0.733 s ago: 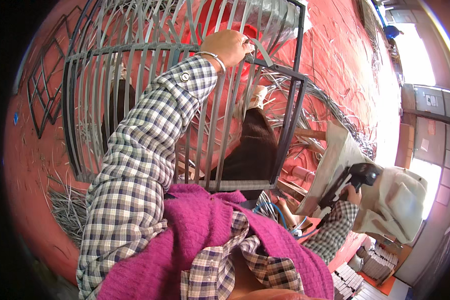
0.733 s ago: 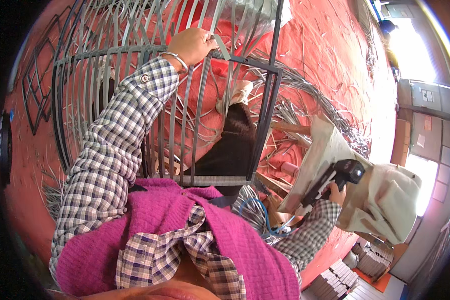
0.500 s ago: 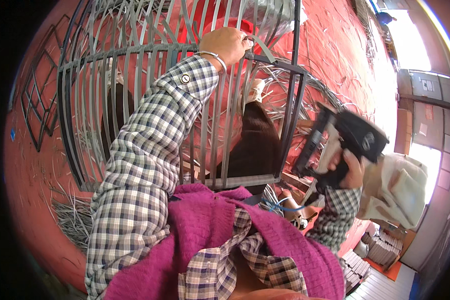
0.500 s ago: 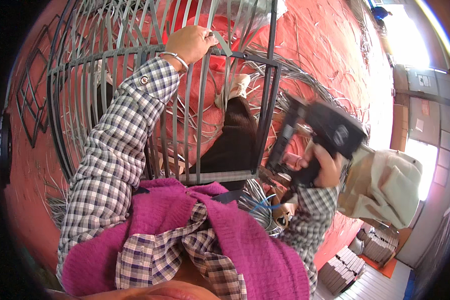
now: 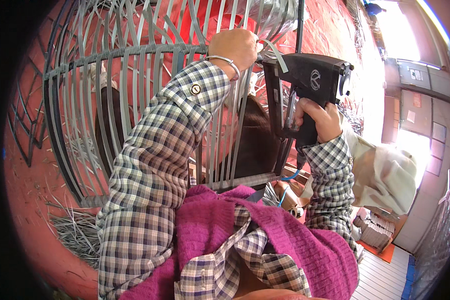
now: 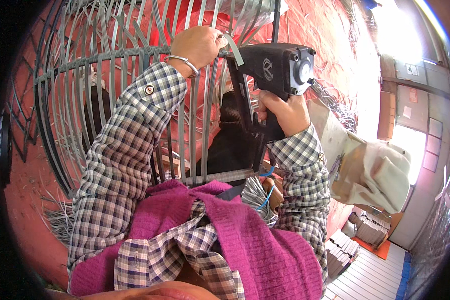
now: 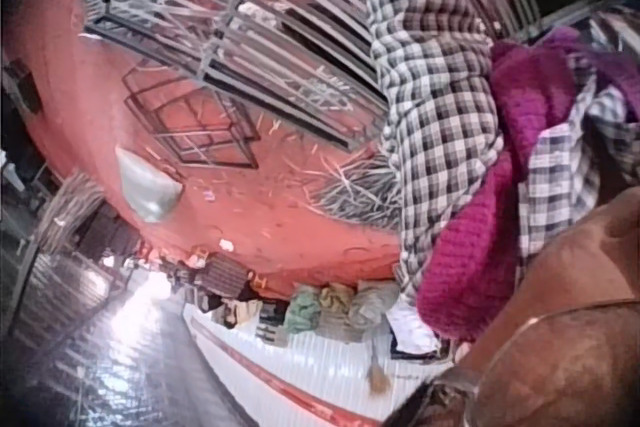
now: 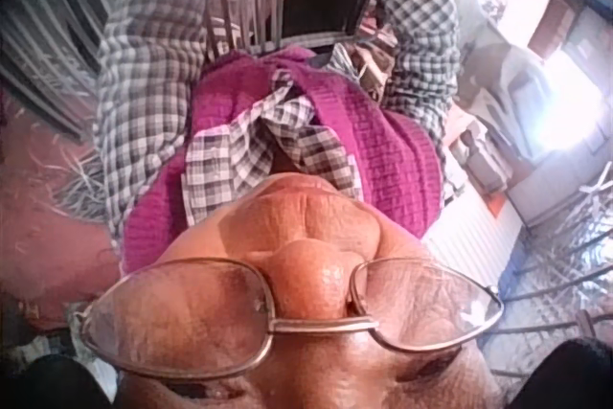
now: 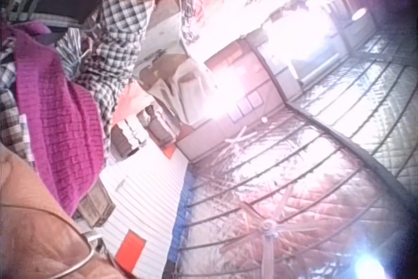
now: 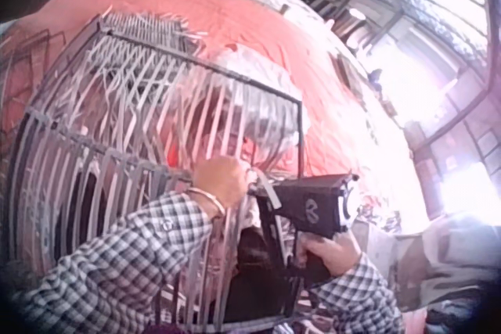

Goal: The person assembles a metal chair frame by hand, weaving thin metal strips through the vertical bars and securing them with a staple gun. The person repeatedly positions the strips and fastens them to the frame.

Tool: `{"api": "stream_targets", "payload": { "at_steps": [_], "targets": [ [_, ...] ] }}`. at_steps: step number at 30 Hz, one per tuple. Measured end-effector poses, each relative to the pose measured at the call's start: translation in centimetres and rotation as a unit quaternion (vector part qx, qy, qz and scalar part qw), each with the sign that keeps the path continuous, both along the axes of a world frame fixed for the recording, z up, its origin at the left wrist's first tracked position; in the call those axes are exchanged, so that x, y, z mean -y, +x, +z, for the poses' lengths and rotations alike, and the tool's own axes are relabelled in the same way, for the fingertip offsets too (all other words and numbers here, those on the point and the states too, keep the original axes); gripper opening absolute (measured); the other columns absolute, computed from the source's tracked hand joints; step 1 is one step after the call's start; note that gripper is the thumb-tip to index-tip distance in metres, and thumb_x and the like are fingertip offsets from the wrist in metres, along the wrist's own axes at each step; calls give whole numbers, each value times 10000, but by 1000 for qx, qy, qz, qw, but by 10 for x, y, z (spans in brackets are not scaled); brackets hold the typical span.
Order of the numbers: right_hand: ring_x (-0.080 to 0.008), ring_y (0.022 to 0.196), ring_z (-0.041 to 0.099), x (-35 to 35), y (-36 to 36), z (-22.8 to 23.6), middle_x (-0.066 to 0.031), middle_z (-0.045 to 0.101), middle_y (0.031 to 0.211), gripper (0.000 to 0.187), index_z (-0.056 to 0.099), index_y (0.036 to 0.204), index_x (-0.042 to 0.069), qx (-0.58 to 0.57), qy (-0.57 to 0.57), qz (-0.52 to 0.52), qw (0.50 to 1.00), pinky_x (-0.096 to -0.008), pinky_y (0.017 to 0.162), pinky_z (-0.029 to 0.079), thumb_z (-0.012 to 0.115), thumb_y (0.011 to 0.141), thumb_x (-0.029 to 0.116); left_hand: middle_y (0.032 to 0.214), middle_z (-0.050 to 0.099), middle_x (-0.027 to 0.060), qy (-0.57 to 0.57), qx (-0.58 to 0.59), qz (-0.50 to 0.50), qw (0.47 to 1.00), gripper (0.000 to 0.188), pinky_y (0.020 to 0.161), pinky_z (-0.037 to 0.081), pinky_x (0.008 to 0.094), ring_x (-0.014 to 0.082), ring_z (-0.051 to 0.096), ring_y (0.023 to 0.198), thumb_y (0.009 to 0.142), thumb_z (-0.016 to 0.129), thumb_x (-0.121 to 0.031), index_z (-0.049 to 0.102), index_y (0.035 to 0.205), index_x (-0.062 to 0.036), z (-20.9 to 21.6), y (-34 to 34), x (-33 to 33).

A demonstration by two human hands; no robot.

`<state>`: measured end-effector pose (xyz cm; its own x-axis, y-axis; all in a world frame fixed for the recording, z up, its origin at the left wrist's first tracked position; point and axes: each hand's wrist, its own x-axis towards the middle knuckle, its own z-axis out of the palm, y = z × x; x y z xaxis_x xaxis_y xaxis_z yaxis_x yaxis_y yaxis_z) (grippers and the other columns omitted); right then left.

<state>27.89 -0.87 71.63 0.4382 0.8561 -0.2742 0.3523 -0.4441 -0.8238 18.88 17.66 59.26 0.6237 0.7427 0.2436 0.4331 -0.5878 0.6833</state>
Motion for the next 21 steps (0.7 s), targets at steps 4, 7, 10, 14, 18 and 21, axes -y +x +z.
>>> {"api": "stream_targets", "payload": {
  "at_steps": [4,7,10,14,18,21],
  "targets": [
    [-167,487,503,-2,3,0,-79,520,562,269,534,644,-6,15,0,12,1000,-286,489,420,497,865,144,742,655,116,3,-15,-2,1000,299,628,498,428,313,627,698,855,561,-375,703,849,-112,2,-1,-1],
    [-124,529,536,-1,5,1,-37,559,598,167,611,844,-22,-29,-36,-15,999,-273,519,437,544,838,131,748,657,121,3,-15,-3,1000,301,633,501,426,314,630,705,856,561,-375,704,857,-111,5,0,-1],
    [-120,518,531,-2,6,-1,-35,555,581,167,608,816,-13,-41,-30,-29,998,-271,514,435,551,845,142,756,659,126,-6,-22,0,1000,306,637,503,424,314,633,711,857,560,-375,704,862,-105,5,1,-1],
    [-112,503,530,-1,8,-1,-31,550,558,179,600,760,0,4,-73,1,997,-270,498,426,566,853,150,751,659,129,7,-18,2,1000,297,638,505,429,317,633,706,857,561,-365,702,871,-103,4,2,0],
    [-107,546,548,-2,12,1,-14,554,568,243,594,740,48,145,-142,72,977,-251,546,437,467,921,148,787,668,119,26,-34,19,999,211,667,519,425,311,649,732,820,555,-253,688,800,-91,4,6,1],
    [-109,529,549,-4,13,5,-16,563,571,188,599,755,49,122,-116,78,983,-245,517,436,518,892,150,794,667,122,8,-48,7,999,255,673,518,428,316,646,750,849,543,-306,688,824,-97,6,11,1]
  ]
}}
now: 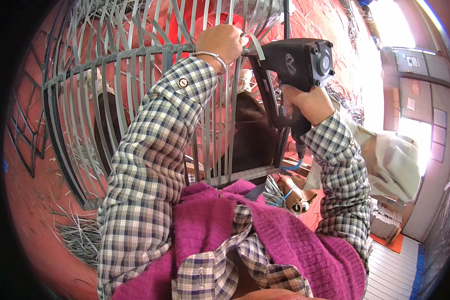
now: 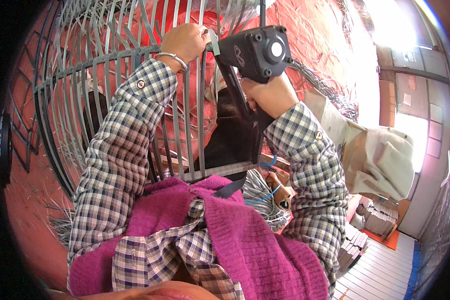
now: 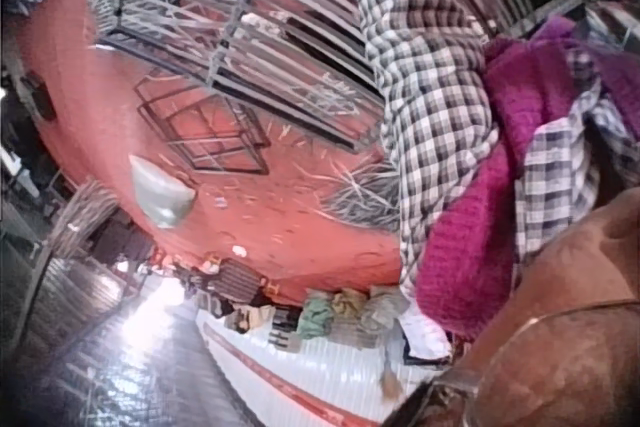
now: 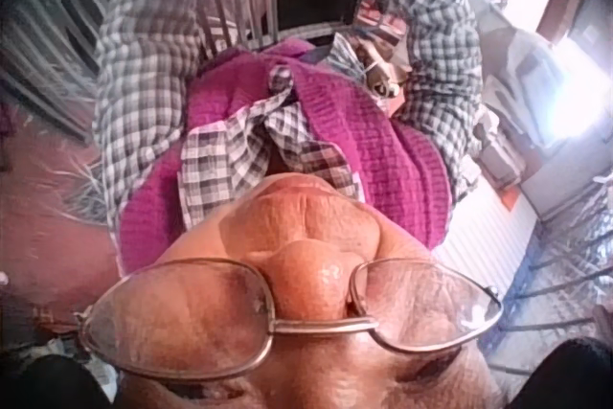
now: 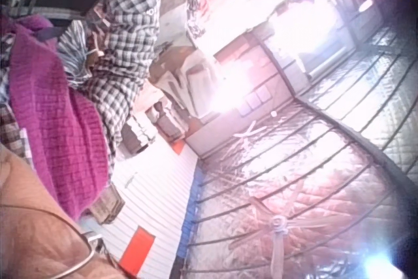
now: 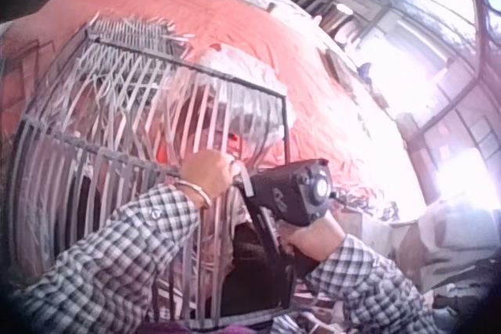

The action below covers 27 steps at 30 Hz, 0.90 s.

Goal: The person assembles a metal chair frame by hand, weaving thin metal strips through the vertical bars and securing them with a staple gun. The person repeatedly positions the strips and fastens them to the frame.

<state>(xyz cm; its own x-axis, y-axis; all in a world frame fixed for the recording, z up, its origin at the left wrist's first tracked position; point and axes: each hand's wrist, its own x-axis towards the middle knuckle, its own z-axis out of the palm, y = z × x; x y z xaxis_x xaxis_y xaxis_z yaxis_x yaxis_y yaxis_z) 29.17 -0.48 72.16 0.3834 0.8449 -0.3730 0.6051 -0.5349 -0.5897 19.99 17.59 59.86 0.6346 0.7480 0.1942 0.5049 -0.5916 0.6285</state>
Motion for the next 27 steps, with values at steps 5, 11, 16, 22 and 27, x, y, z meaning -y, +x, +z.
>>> {"api": "stream_targets", "payload": {
  "at_steps": [5,11,16,22,27],
  "targets": [
    [-123,440,523,39,9,21,-41,566,587,146,601,798,11,-68,61,-165,982,-269,430,422,670,778,137,684,630,143,-14,37,-22,999,394,614,476,454,339,615,683,875,512,-427,671,806,-73,-1,-3,-7],
    [-132,436,521,211,102,34,-34,551,529,192,616,701,23,62,99,-307,944,-287,439,409,630,791,193,609,605,122,13,-66,-113,991,638,540,455,420,287,608,585,806,468,-683,665,691,-87,4,-12,-9],
    [-365,952,612,311,188,-22,-187,657,957,400,630,999,84,388,-101,-399,825,-446,814,474,671,713,360,676,638,142,1,-108,-97,989,556,585,478,426,309,632,646,807,517,-629,682,709,-107,14,-23,-5],
    [-351,1105,549,348,245,-70,-228,558,1198,705,388,1335,69,341,-261,-500,752,-429,938,436,687,785,396,644,621,144,19,-97,-80,992,525,595,475,440,319,623,637,812,540,-586,686,710,-92,42,-21,14],
    [-286,1219,458,317,280,-53,-104,497,1316,579,457,1313,134,359,-445,-386,724,-405,995,399,635,830,397,541,555,153,131,-41,-95,986,595,501,441,461,354,578,530,804,516,-615,615,615,-59,82,-15,37]
  ]
}}
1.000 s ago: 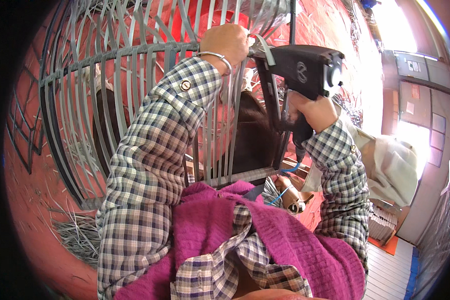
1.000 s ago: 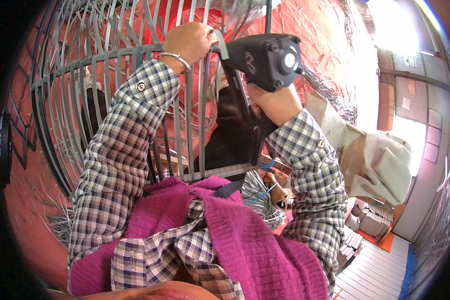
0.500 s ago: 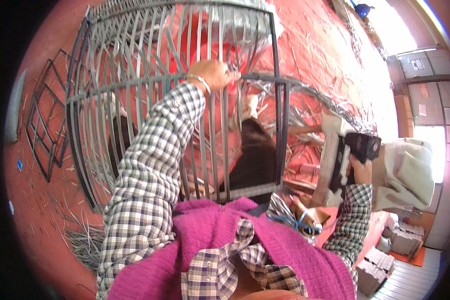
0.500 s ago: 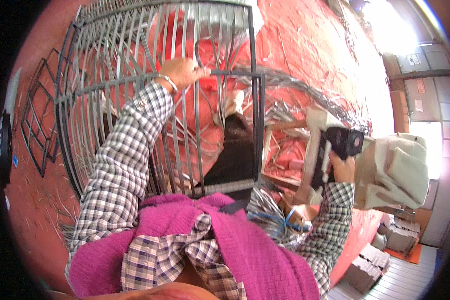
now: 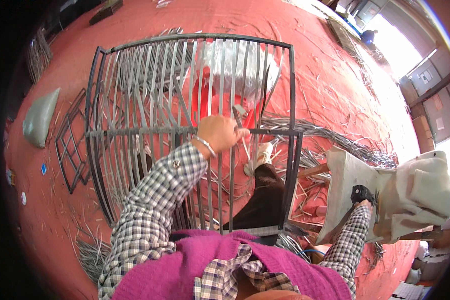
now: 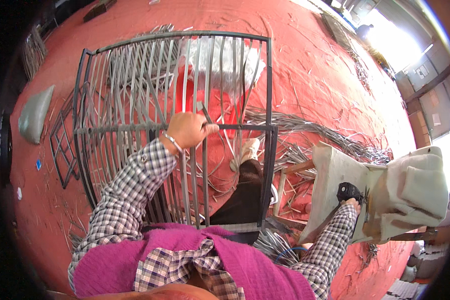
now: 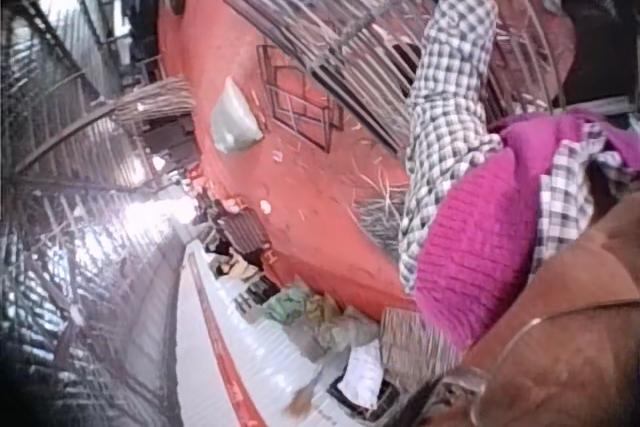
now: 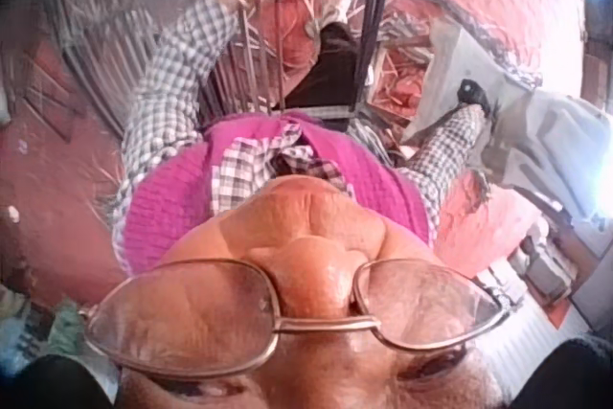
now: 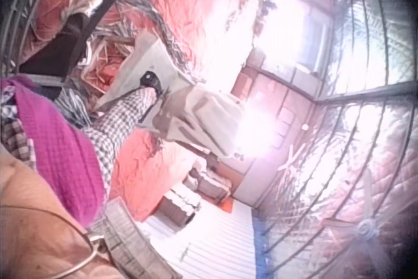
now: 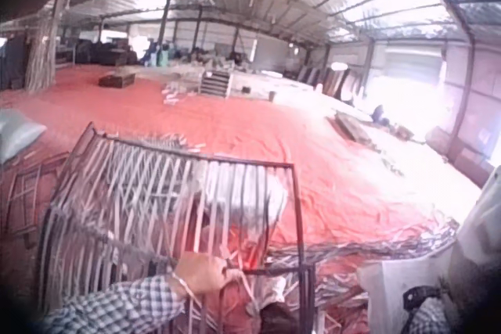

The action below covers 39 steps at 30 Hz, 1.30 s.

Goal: The person assembles a metal chair frame by hand, weaving thin metal strips through the vertical bars and securing them with a staple gun. The person repeatedly positions the strips and fastens them to the frame.

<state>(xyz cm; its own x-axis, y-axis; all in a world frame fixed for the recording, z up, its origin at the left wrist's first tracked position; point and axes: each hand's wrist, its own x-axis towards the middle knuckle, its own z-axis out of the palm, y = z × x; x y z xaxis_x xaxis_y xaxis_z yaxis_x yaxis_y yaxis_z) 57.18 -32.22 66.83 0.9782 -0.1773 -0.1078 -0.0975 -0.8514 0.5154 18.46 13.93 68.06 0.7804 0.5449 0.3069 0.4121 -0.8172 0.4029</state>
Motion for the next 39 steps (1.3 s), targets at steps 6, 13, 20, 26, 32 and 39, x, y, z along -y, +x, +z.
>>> {"api": "stream_targets", "payload": {
  "at_steps": [6,13,20,26,32,39],
  "targets": [
    [-315,1055,540,-176,-122,80,-141,602,1102,348,609,1105,62,112,380,671,628,-395,939,410,630,768,148,549,557,137,42,9,-19,999,508,463,436,422,326,581,515,826,544,-530,619,632,-67,38,-4,53],
    [-271,692,631,-288,-250,95,-74,645,727,211,654,876,88,-79,417,714,557,-378,682,470,632,790,279,602,583,113,18,-6,-23,1000,430,480,459,396,297,606,549,788,604,-491,631,681,-75,48,-20,76],
    [-236,550,562,-249,-263,112,-50,545,608,277,617,799,95,-5,436,783,443,-361,545,432,704,724,348,1019,606,134,22,95,-95,991,376,798,478,421,306,594,965,821,615,-355,583,1085,-90,129,-63,75],
    [-218,536,546,-216,-318,131,-36,506,575,316,621,787,89,55,434,795,421,-322,519,407,727,683,368,805,631,87,548,239,152,787,511,671,491,356,257,628,773,792,588,-550,621,1004,-86,258,-130,-39],
    [-209,624,569,-221,-296,124,-25,574,682,336,613,818,114,66,443,785,429,-348,615,413,690,721,426,528,543,36,548,199,116,804,419,431,400,283,173,554,455,802,618,-519,652,831,-103,290,-134,-23],
    [-244,809,582,-288,-246,48,-47,634,800,264,652,882,116,18,516,704,487,-390,812,397,710,723,319,594,588,32,549,235,76,798,416,426,415,311,201,571,475,755,644,-530,631,755,-114,256,-116,-2]
  ]
}}
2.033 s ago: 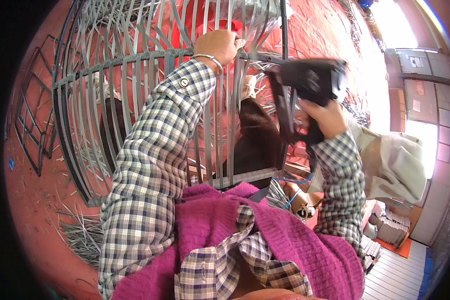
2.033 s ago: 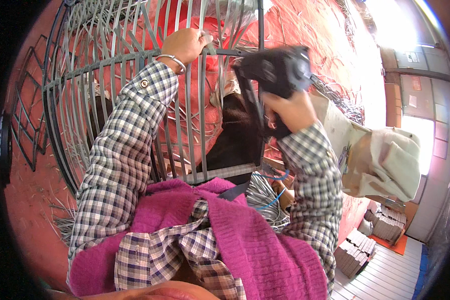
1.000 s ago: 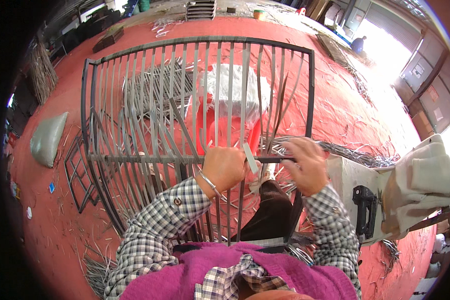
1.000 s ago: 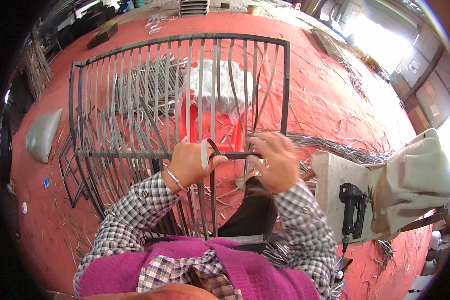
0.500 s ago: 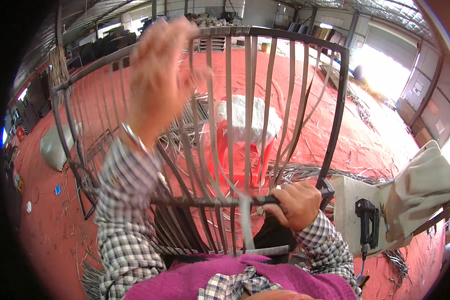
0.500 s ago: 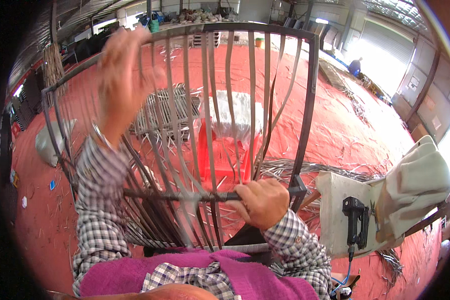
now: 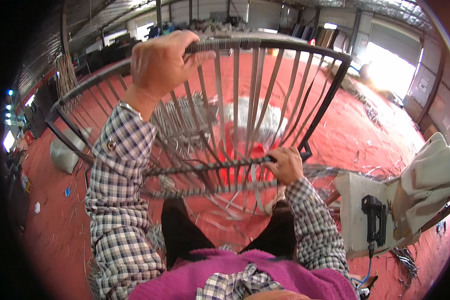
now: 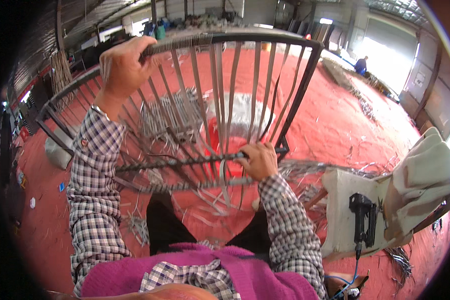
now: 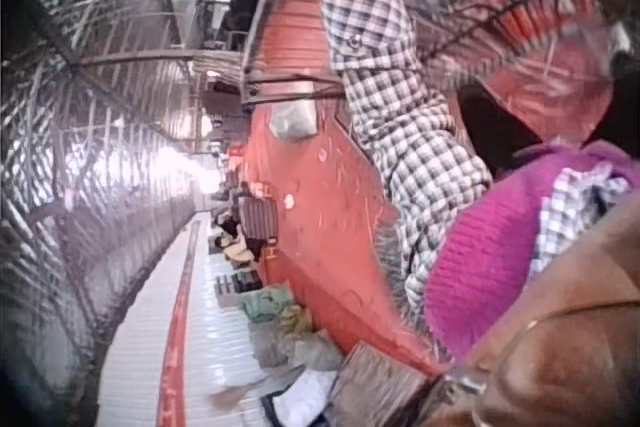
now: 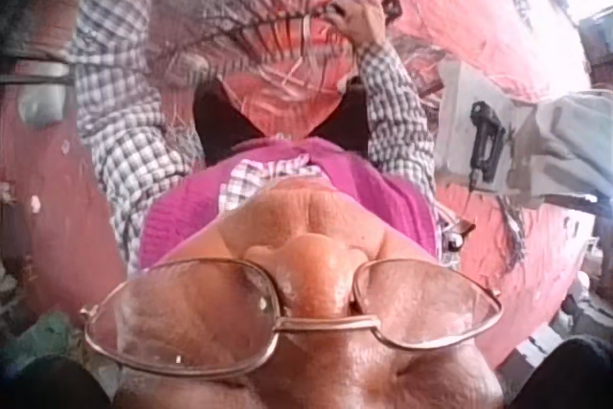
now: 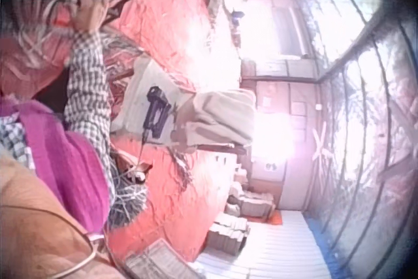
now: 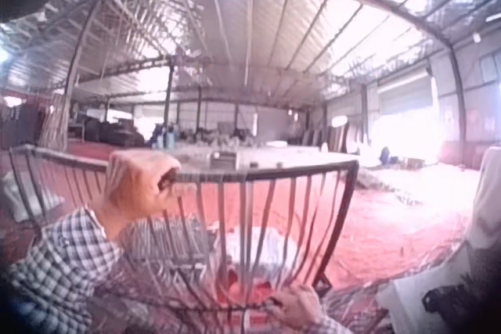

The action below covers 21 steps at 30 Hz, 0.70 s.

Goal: The person assembles a metal chair frame by hand, weaving thin metal strips through the vertical bars and securing them with a staple gun. The person repeatedly positions the strips and fastens them to the frame.

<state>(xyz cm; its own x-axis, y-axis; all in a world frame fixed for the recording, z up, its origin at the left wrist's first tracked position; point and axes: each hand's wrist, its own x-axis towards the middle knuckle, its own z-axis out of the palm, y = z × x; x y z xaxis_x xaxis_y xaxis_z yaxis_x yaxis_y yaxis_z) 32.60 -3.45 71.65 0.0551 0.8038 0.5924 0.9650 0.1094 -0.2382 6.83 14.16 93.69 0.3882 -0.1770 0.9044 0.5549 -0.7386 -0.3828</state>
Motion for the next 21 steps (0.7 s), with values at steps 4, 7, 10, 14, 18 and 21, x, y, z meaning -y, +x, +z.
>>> {"api": "stream_targets", "payload": {
  "at_steps": [4,7,10,14,18,21],
  "targets": [
    [-268,906,594,-22,23,-115,-97,657,906,258,662,944,116,-24,-159,-87,983,-388,876,388,678,763,298,714,575,22,-197,-113,-26,974,357,512,440,344,253,573,573,719,700,-440,570,818,-123,-126,0,28],
    [-281,1017,574,-1,10,-205,-135,625,1070,307,606,1084,106,-5,-219,-194,956,-400,928,396,627,818,259,757,559,16,-362,-184,-63,912,349,552,442,370,261,550,596,666,741,-364,558,859,-138,-230,1,68],
    [-294,1062,573,34,-28,-249,-153,597,1136,366,570,1158,120,-110,-520,-43,846,-422,898,452,623,830,273,773,575,17,-486,-268,-88,827,349,590,437,351,258,555,631,656,749,-348,574,879,-144,-309,-5,112],
    [-291,961,613,135,-71,-226,-144,646,1023,318,630,1090,96,-245,-494,89,829,-391,826,479,604,838,288,785,596,15,-575,-307,-145,745,338,604,427,344,262,554,648,666,745,-348,618,913,-155,-373,-15,157],
    [-323,854,619,184,-74,-170,-153,644,862,214,642,981,44,-315,-383,90,864,-368,757,496,601,838,198,797,604,17,-604,-304,-143,723,351,650,411,344,235,560,655,717,690,-439,641,912,-151,-389,-15,160],
    [-289,712,597,188,-61,-139,-125,621,786,115,651,911,39,-342,-248,-29,906,-361,664,486,614,808,75,786,582,-16,-620,-283,-153,715,307,699,380,350,192,549,702,748,674,-439,654,862,-155,-381,-5,156]
  ]
}}
